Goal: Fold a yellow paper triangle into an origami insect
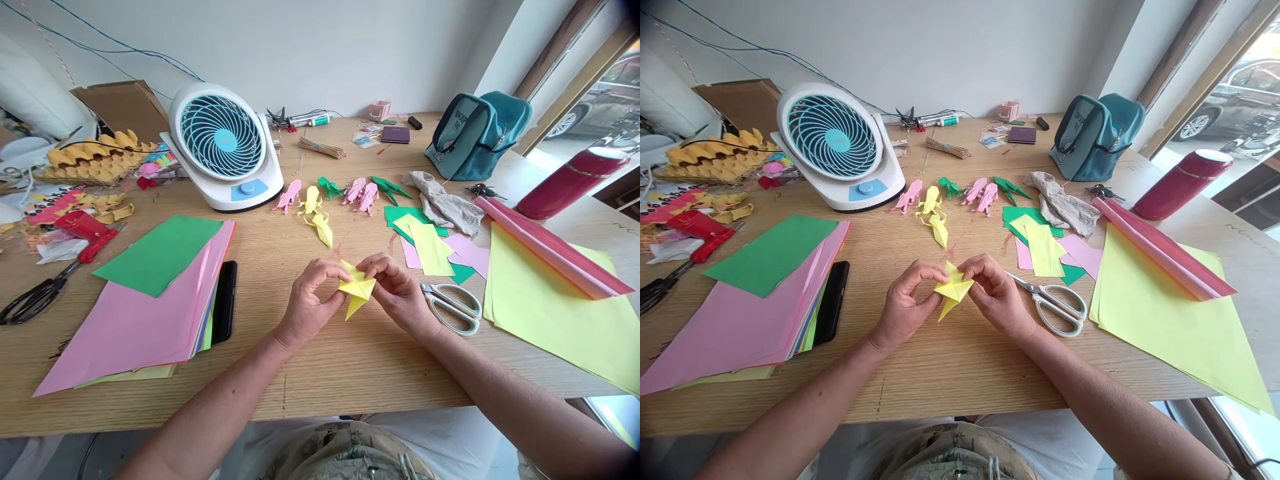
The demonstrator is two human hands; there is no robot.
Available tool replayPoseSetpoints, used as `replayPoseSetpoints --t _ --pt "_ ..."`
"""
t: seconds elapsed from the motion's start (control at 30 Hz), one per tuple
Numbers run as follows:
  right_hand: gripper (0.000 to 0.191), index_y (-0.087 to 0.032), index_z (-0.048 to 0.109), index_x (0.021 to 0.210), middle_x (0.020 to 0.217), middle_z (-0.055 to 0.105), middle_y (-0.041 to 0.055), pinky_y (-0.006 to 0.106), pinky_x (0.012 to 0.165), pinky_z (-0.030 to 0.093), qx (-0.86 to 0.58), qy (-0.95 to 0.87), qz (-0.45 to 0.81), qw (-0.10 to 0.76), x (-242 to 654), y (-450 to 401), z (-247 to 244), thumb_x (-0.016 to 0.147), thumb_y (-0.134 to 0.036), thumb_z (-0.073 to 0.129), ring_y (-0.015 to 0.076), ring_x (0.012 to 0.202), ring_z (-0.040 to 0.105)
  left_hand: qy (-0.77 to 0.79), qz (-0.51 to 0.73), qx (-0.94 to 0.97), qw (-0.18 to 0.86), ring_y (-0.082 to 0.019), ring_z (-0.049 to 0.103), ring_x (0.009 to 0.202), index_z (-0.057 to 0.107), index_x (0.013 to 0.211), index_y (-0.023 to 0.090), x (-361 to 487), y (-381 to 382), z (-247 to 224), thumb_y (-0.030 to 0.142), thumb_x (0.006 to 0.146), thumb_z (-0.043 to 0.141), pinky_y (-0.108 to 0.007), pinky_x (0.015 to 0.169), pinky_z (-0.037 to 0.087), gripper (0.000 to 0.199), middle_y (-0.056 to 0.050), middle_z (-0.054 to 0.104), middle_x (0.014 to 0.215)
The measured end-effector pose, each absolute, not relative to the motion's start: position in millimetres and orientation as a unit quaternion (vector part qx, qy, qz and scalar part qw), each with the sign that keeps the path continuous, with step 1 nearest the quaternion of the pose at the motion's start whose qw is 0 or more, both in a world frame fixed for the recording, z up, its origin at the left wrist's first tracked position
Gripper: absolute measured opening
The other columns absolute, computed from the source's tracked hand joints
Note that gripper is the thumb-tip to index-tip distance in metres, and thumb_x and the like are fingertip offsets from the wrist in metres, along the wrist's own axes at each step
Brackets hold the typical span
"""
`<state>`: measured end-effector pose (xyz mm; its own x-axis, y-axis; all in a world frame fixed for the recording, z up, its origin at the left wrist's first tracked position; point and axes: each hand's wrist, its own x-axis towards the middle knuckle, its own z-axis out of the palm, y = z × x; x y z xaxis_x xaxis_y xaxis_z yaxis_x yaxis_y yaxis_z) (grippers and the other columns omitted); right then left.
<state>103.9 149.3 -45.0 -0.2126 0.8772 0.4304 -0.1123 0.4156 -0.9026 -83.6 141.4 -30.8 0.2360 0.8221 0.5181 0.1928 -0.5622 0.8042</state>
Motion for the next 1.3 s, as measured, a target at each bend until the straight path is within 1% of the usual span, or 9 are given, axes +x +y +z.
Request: replayPoseSetpoints --t 0.1,0.2,0.5,0.63,0.77,0.93,1.03,1.13,1.3 --pt "0.006 -0.024 0.062 0.087 0.106 0.057 0.0057 0.033 0.087 0.049 -0.284 -0.651 0.422 0.563 106 149 -43 0.093 -0.025 0.063 0.0174 0.102 0.057 0.340 0.515 0.751 0.235 -0.020 0.060 0.110 0.065 0.098 0.021 -85 141 -31 0.003 0.081 0.064 -0.038 0.102 0.045 0.025 -0.005 0.065 0.110" --pt "0.008 -0.025 0.063 0.089 0.107 0.056 0.0056 0.034 0.091 0.048 -0.281 -0.658 0.412 0.565 108 150 -44 0.094 -0.020 0.061 0.0174 0.104 0.056 0.344 0.515 0.748 0.238 -0.021 0.057 0.115 0.063 0.102 0.021 -85 142 -34 0.005 0.081 0.065 -0.037 0.097 0.048 0.027 -0.008 0.060 0.118" --pt "0.005 -0.025 0.061 0.092 0.101 0.061 0.0048 0.032 0.080 0.047 -0.289 -0.655 0.441 0.542 109 151 -49 0.096 -0.023 0.058 0.0175 0.094 0.058 0.367 0.536 0.621 0.437 -0.022 0.055 0.125 0.058 0.108 0.021 -82 144 -39 0.015 0.093 0.053 -0.030 0.090 0.052 0.017 -0.011 0.054 0.137" --pt "0.008 -0.024 0.060 0.091 0.091 0.061 0.0025 0.031 0.077 0.046 -0.305 -0.692 0.444 0.480 115 152 -46 0.097 -0.027 0.056 0.0161 0.084 0.057 0.384 0.510 0.553 0.535 -0.016 0.065 0.098 0.057 0.114 0.021 -87 149 -35 0.035 0.096 0.055 -0.024 0.075 0.050 0.023 -0.008 0.065 0.118" --pt "0.013 -0.022 0.061 0.089 0.085 0.061 0.0019 0.029 0.071 0.045 -0.293 -0.714 0.481 0.416 120 154 -45 0.097 -0.031 0.056 0.0147 0.078 0.056 0.393 0.427 0.566 0.585 -0.014 0.063 0.083 0.066 0.104 0.017 -89 152 -36 0.040 0.083 0.073 -0.022 0.068 0.047 0.032 -0.005 0.068 0.097" --pt "0.020 -0.023 0.066 0.097 0.092 0.066 0.0027 0.028 0.066 0.048 -0.369 -0.616 0.490 0.494 122 161 -38 0.091 -0.042 0.065 0.0127 0.071 0.058 0.374 0.326 0.567 0.657 -0.013 0.062 0.077 0.068 0.105 0.016 -87 150 -38 0.042 0.080 0.076 -0.020 0.060 0.048 0.037 -0.005 0.068 0.093" --pt "0.024 -0.024 0.065 0.102 0.096 0.066 0.0027 0.029 0.070 0.050 -0.450 -0.539 0.418 0.576 124 164 -35 0.088 -0.043 0.068 0.0128 0.074 0.059 0.394 0.379 0.512 0.662 -0.013 0.061 0.078 0.065 0.092 0.016 -85 149 -38 0.044 0.076 0.079 -0.022 0.058 0.052 0.036 -0.003 0.063 0.089" --pt "0.021 -0.024 0.063 0.099 0.096 0.062 0.0030 0.030 0.071 0.050 -0.461 -0.537 0.360 0.608 125 161 -34 0.089 -0.042 0.067 0.0140 0.078 0.057 0.412 0.462 0.427 0.659 -0.013 0.061 0.083 0.058 0.085 0.017 -84 151 -39 0.040 0.070 0.083 -0.025 0.068 0.056 0.037 0.001 0.059 0.087" --pt "0.013 -0.024 0.061 0.106 0.075 0.059 -0.0006 0.029 0.065 0.047 -0.416 -0.664 0.323 0.531 117 146 -38 0.097 -0.033 0.056 0.0139 0.067 0.056 0.437 0.527 0.383 0.620 -0.009 0.057 0.081 0.058 0.085 0.017 -83 152 -42 0.032 0.071 0.082 -0.017 0.068 0.048 0.031 0.001 0.059 0.086"
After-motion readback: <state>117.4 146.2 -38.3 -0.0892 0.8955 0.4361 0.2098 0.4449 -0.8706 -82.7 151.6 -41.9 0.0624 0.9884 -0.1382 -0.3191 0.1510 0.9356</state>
